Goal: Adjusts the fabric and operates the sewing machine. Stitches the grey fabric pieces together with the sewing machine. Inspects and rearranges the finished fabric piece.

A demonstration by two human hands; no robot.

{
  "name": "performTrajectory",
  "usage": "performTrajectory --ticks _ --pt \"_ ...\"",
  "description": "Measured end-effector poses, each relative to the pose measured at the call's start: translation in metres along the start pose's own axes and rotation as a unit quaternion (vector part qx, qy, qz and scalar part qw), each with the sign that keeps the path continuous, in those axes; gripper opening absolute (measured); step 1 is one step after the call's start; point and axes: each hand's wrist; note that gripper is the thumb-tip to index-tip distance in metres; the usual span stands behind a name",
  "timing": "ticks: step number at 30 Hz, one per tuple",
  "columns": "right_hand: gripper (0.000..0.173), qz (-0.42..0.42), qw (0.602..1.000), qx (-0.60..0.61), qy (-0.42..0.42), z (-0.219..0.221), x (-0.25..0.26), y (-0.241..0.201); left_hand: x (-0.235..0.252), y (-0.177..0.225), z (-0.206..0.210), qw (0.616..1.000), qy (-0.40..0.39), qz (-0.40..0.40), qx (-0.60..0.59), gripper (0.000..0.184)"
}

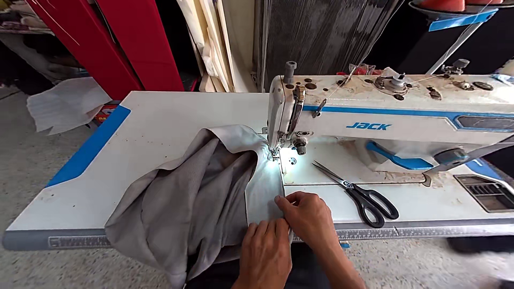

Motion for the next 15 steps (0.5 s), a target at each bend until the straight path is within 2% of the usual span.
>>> performTrajectory --ticks 2,4,7,9,12,15 --pt "0.03 0.006 0.999 -0.04 -0.005 -0.001 0.002 -0.004 -0.001 -0.006 -0.009 0.998 -0.02 0.0 -0.057 0.029" --pt "0.027 0.018 0.999 -0.046 -0.017 -0.002 0.003 -0.006 -0.001 -0.026 -0.027 0.992 -0.045 -0.051 -0.11 0.036" --pt "0.022 0.033 0.998 -0.034 -0.032 -0.003 0.003 -0.006 -0.005 -0.083 -0.038 0.986 -0.07 -0.143 -0.042 0.047" --pt "0.02 0.035 0.998 -0.031 -0.035 -0.005 0.002 -0.007 -0.006 -0.116 -0.035 0.981 -0.089 -0.173 0.001 0.057" --pt "0.021 0.038 0.998 -0.017 -0.035 -0.005 -0.002 -0.012 0.011 -0.16 -0.031 0.977 -0.148 -0.149 -0.021 0.072" --pt "0.023 0.046 0.997 0.035 -0.041 0.003 -0.002 -0.014 0.049 -0.208 -0.028 0.964 -0.231 -0.106 -0.081 0.074"
Point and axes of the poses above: each hand's wrist, its own x-axis towards the middle knuckle, its own z-axis out of the palm, y = z × x, and after that the axes turned 4 degrees about -x, right-handed
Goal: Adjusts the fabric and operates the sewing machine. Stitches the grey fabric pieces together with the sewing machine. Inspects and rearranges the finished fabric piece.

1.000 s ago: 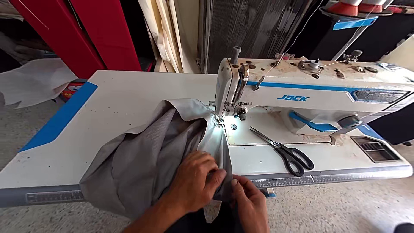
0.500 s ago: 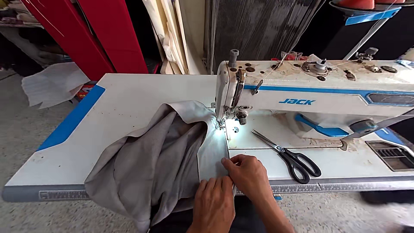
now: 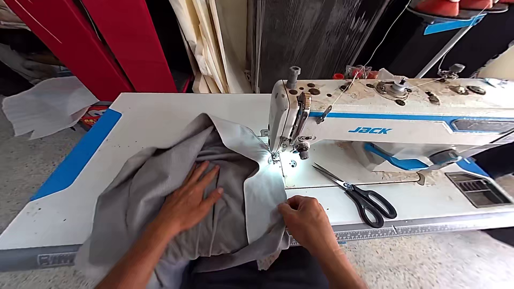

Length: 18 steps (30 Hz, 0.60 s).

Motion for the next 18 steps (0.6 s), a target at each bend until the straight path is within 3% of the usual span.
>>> performTrajectory --ticks 5,8,10,14,18 --pt "0.019 0.019 0.991 0.131 -0.022 0.022 -0.004 -0.001 0.083 -0.041 -0.023 0.987 -0.084 0.135 0.035 0.07" --pt "0.016 0.032 0.986 0.161 -0.026 0.032 -0.007 -0.003 0.116 -0.054 -0.027 0.969 -0.088 0.226 0.052 0.07" --pt "0.014 0.041 0.983 0.18 -0.024 0.032 -0.009 -0.002 0.118 -0.047 -0.031 0.971 -0.086 0.218 0.051 0.065" --pt "0.012 0.054 0.975 0.211 -0.04 0.034 -0.013 0.003 0.095 -0.012 -0.021 0.994 -0.034 0.101 -0.005 0.054" --pt "0.01 0.063 0.969 0.235 -0.051 0.036 -0.022 0.009 0.088 -0.016 0.005 0.991 0.054 0.12 -0.024 0.058"
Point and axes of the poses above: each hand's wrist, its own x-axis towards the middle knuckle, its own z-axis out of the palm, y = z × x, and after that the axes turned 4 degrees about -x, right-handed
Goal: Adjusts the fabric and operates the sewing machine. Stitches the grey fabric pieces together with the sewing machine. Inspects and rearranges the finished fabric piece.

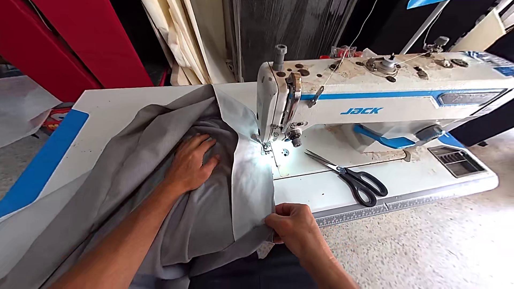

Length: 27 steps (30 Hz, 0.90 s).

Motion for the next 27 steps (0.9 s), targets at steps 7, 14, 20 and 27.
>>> performTrajectory --ticks 7,14,20,27 --pt "0.015 -0.035 0.998 -0.022 0.054 0.004 -0.003 0.011 -0.095 0.056 -0.045 0.985 0.158 -0.033 0.055 0.048" --pt "0.014 -0.095 0.995 0.007 0.04 -0.001 -0.009 0.012 -0.257 -0.042 -0.106 0.852 0.259 -0.423 0.168 0.109" --pt "0.012 -0.124 0.989 0.062 0.042 0.001 -0.007 0.022 -0.222 -0.049 -0.118 0.909 0.134 -0.367 0.148 0.05" --pt "0.013 -0.131 0.985 0.088 0.068 0.007 -0.011 0.02 -0.127 -0.11 -0.211 0.917 0.007 -0.31 0.252 0.041"
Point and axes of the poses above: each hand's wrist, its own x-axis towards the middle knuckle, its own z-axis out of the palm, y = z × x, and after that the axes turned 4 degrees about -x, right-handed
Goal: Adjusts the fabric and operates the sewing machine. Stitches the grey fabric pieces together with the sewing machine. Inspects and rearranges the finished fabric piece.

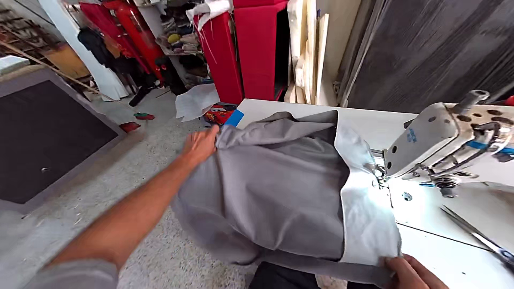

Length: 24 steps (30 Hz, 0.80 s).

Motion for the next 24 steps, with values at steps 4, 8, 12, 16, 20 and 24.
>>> performTrajectory --ticks 4,8,12,16,20,24 --pt "0.012 0.01 1.0 0.002 0.013 0.009 -0.01 -0.006 0.09 0.019 -0.056 0.98 0.069 0.171 0.078 0.039" --pt "0.012 0.004 0.999 0.028 0.034 0.019 -0.011 0.003 0.144 0.073 -0.031 0.979 0.058 0.187 0.056 0.065" --pt "0.015 0.028 0.998 0.058 0.018 0.015 -0.013 0.008 0.037 0.208 -0.019 0.947 0.074 0.263 -0.169 0.067" --pt "0.018 0.036 0.992 0.118 -0.015 0.01 -0.022 0.018 -0.138 0.286 0.038 0.867 0.053 0.397 -0.296 0.033" --pt "0.026 0.065 0.978 0.196 -0.032 0.01 -0.029 0.031 -0.216 0.302 0.067 0.912 -0.006 0.299 -0.28 0.04" --pt "0.024 0.064 0.976 0.205 -0.037 0.01 -0.031 0.037 -0.221 0.304 0.067 0.936 -0.013 0.234 -0.264 0.027"
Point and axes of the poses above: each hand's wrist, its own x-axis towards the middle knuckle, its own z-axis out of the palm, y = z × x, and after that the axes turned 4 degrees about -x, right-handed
